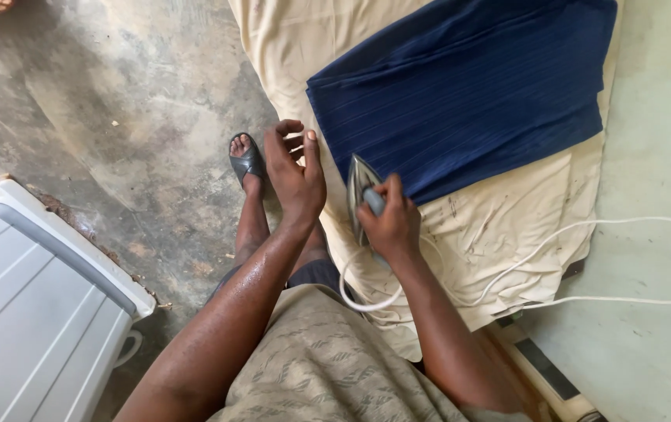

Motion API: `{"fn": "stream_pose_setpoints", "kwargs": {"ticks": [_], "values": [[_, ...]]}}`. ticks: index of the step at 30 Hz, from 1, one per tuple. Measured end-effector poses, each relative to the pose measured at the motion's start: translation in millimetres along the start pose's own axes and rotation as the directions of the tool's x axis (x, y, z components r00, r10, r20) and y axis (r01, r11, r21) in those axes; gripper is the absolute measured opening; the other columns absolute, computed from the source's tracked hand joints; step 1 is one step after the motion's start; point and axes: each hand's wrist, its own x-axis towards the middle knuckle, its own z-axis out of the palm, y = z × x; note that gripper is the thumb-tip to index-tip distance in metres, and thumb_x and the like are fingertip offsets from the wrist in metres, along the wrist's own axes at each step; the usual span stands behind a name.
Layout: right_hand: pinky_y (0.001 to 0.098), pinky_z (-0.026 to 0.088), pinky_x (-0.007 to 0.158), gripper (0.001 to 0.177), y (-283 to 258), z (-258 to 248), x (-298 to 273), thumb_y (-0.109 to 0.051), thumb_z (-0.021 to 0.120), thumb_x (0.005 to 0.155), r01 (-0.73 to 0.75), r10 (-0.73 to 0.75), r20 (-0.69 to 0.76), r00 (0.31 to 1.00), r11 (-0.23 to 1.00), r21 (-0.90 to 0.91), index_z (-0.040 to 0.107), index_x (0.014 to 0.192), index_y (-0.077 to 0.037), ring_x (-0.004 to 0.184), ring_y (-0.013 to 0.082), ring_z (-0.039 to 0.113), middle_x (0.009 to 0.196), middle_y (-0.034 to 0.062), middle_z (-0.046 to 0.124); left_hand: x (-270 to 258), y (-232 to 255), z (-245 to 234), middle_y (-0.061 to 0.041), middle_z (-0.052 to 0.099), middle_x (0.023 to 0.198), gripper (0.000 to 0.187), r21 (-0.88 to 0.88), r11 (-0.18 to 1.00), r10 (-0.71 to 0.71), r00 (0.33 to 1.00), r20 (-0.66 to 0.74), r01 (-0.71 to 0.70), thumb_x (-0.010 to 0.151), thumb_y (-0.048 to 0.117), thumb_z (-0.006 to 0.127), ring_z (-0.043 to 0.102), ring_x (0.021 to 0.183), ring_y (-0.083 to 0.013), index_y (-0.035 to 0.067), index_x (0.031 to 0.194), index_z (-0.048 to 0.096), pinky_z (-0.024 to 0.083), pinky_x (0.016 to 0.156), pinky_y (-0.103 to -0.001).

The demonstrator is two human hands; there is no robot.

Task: Ironing a pair of blue trousers and then folding them on a bed surface.

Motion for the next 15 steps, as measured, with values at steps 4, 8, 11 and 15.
{"fn": "stream_pose_setpoints", "kwargs": {"ticks": [4,8,11,15], "values": [[0.0511,0.053,0.067,0.034,55,0,-44,-0.022,0.074,0.080,-0.063,0.063,-0.125,0.990,0.998,0.006,0.053,0.104,-0.010,0.078,0.0417,0.071,0.083,0.0145,0.070,-5,15,1,-0.013,0.055,0.116,0.024,0.175,0.982,0.057,0.992,0.115,-0.076,0.098,0.011,0.064,0.068,0.101,-0.0205,0.003,0.119,0.055,0.059,0.079,-0.032],[0.0481,0.052,0.070,0.027,61,-10,-44,-0.017,0.069,0.086,-0.158,0.210,-0.326,0.922,0.971,0.177,0.052,0.104,-0.008,0.077,0.0391,0.070,0.081,0.0145,0.067,-18,31,6,-0.015,0.055,0.124,0.029,0.381,0.774,0.430,0.861,0.271,-0.506,0.089,0.002,0.070,0.060,0.116,-0.0361,0.005,0.116,0.060,0.052,0.098,-0.046],[0.0466,0.054,0.077,0.022,82,-9,-16,-0.012,0.064,0.094,-0.185,0.361,-0.517,0.777,0.914,0.360,0.049,0.109,-0.007,0.084,0.0381,0.068,0.095,0.0171,0.065,-33,27,18,-0.016,0.055,0.138,0.026,0.292,0.824,0.290,0.805,0.518,-0.485,0.092,0.002,0.069,0.060,0.123,-0.0353,0.007,0.116,0.064,0.053,0.100,-0.044],[0.0490,0.051,0.080,0.022,105,-31,25,-0.014,0.061,0.097,-0.337,0.553,-0.534,0.639,0.826,0.452,0.045,0.111,-0.008,0.089,0.0400,0.068,0.102,0.0210,0.065,-36,10,46,-0.013,0.044,0.160,0.032,0.161,0.695,0.378,0.546,0.748,-0.701,0.096,0.007,0.070,0.043,0.154,-0.0341,0.010,0.127,0.062,0.039,0.125,-0.045]]}}
